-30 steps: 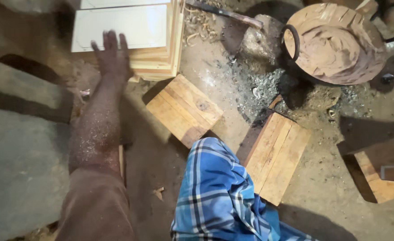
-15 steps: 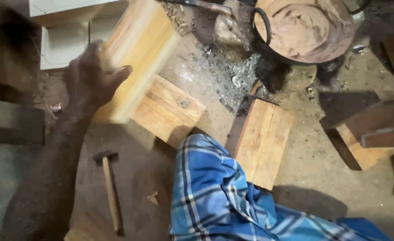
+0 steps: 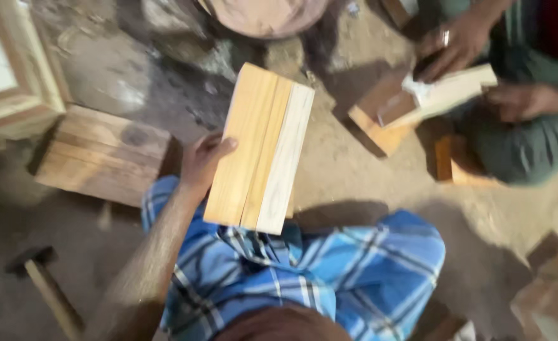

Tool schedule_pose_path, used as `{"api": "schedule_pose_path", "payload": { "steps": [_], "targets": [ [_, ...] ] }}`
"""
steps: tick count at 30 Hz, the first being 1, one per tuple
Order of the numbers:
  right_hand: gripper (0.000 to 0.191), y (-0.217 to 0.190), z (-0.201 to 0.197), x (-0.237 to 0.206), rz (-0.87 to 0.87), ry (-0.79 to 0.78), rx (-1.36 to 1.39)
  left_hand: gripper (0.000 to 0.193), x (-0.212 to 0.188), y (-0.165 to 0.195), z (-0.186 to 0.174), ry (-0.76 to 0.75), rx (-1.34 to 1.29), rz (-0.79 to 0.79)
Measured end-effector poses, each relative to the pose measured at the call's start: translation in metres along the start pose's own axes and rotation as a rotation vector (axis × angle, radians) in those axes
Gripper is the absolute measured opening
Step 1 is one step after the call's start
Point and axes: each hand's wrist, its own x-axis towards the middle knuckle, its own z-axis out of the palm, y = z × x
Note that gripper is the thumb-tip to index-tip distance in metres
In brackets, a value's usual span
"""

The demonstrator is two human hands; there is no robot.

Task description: The person sits cross-legged on the floor and sands a rectangular wooden block using a sanding block. They repeatedly rub the sanding block over the wood's surfaces, turning the block to work different sides.

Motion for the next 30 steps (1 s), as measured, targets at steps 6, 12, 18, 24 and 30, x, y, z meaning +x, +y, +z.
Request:
{"api": "schedule_pose_path", "payload": {
  "steps": [6,12,18,24,30],
  "targets": [
    [0.043,-0.018,0.023,-0.006,-0.129,-0.1,0.216,0.058,0.061,-0.06,0.045,-0.331,0.069,-0.187],
    [0.056,-0.068,0.08,0.004,0.226,-0.413,1.146,0.089,0.076,-0.078,0.048,-0.552,0.506,-0.151],
    [0.054,-0.147,0.164,-0.011,0.121,-0.682,0.836,0.089,0.067,-0.087,0.041,-0.544,0.598,-0.069],
    [0.053,-0.204,0.244,-0.026,-0.7,-0.655,-0.013,0.077,0.058,-0.096,0.05,-0.498,0.293,-0.118],
    [0.047,-0.227,0.252,-0.024,-0.871,-0.73,-0.137,0.072,0.053,-0.102,0.053,-0.404,0.346,-0.208]
  ]
}}
